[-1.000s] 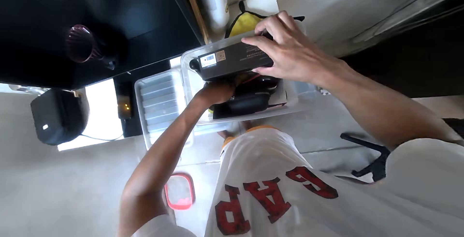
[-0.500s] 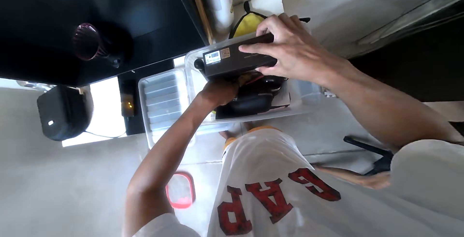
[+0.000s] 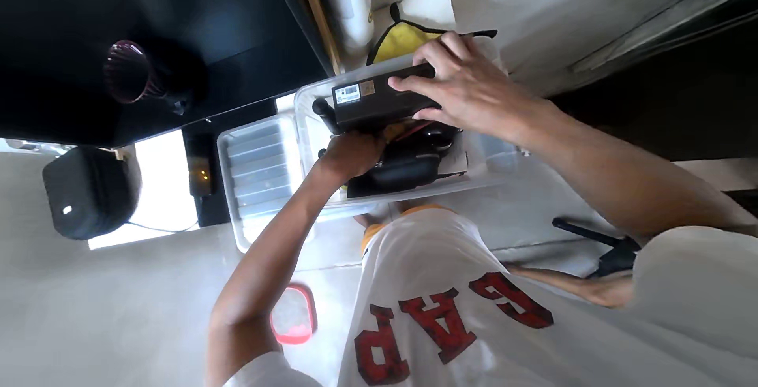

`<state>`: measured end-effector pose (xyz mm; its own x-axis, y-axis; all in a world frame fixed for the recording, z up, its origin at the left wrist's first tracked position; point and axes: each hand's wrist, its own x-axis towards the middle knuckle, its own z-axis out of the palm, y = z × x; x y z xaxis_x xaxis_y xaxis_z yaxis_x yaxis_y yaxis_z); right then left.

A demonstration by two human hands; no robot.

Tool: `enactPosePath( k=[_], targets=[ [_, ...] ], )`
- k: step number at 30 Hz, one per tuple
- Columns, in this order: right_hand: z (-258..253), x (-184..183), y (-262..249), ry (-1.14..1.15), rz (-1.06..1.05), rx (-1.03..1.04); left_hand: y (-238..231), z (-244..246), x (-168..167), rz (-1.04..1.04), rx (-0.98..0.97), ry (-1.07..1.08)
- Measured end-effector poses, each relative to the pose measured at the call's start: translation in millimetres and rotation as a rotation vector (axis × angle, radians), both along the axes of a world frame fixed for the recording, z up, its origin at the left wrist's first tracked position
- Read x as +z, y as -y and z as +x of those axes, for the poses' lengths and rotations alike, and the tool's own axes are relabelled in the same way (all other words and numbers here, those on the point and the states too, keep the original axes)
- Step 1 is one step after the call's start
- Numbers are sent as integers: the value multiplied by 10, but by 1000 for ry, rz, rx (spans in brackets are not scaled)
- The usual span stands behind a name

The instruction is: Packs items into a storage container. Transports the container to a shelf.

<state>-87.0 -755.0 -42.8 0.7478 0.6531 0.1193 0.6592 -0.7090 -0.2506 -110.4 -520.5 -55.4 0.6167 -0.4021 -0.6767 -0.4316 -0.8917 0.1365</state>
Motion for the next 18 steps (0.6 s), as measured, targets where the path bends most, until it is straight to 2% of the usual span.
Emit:
enactPosePath(
  k=[4,9,12,15,18],
  targets=[
    [-33,101,-30,19,-91,-24,15,14,14,17,32,3],
    [-32,19,4,-5,-16,2,-65,-51,80,-70,111,52],
    [-27,31,56,-45,11,17,-245,-163,261,-226,151,201],
    [-41,107,202,-77,73,-18,-402,-283,460,-558,134,416],
    [-49,100,312,-7,87,-68,-424,-161,349,-633,97,632]
  ],
)
